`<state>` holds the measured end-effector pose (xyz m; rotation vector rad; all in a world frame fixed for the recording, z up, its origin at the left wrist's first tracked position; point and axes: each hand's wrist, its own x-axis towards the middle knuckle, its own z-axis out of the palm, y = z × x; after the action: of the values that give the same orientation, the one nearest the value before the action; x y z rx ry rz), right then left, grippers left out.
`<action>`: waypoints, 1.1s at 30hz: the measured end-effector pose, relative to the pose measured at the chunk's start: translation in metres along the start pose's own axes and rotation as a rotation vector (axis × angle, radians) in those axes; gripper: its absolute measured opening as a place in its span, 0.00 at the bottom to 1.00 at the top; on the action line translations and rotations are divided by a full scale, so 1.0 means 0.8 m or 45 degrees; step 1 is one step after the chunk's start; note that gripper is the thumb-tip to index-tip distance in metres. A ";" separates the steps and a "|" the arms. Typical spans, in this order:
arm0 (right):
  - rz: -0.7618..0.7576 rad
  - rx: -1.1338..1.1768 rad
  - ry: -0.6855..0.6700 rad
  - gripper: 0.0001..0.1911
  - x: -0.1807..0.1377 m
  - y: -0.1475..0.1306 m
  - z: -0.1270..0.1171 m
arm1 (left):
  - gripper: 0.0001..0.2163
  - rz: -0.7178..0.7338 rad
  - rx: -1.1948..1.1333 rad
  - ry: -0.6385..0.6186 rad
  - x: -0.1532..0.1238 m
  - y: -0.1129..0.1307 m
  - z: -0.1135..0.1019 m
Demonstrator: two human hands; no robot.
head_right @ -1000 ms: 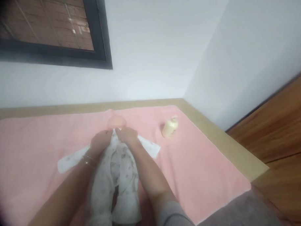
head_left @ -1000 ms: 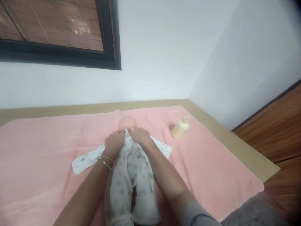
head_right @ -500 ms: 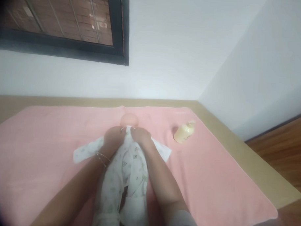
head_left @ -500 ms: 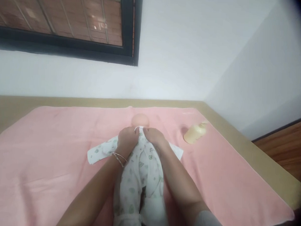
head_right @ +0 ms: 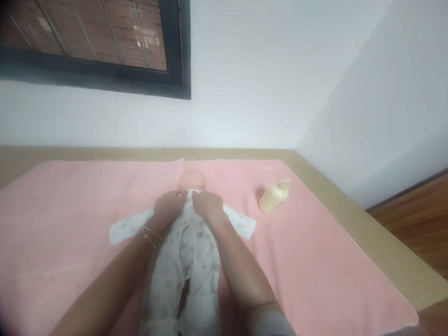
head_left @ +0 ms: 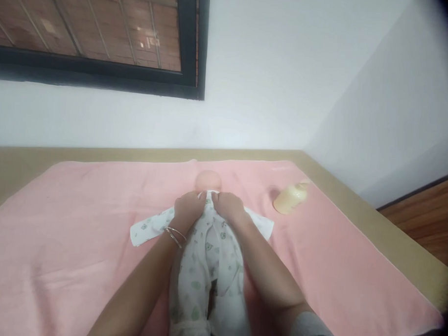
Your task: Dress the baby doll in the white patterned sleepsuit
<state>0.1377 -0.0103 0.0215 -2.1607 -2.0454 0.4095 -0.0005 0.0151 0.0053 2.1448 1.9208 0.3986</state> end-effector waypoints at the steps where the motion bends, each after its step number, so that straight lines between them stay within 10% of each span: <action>1: -0.038 -0.063 0.064 0.30 -0.004 -0.003 0.002 | 0.26 -0.015 -0.033 -0.050 0.002 -0.003 0.000; 10: 0.067 0.064 -0.060 0.29 0.005 -0.001 0.000 | 0.24 0.081 0.091 0.221 -0.007 0.002 0.004; 16: 0.109 0.094 0.079 0.31 0.012 0.001 0.011 | 0.27 -0.084 -0.042 -0.030 0.001 -0.004 0.004; 33: 0.103 0.184 0.181 0.31 0.015 0.012 0.026 | 0.25 -0.079 -0.120 0.019 0.005 -0.009 0.012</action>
<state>0.1414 -0.0008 -0.0020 -2.1259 -1.8018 0.3882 -0.0031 0.0201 -0.0063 2.0238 1.9312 0.4843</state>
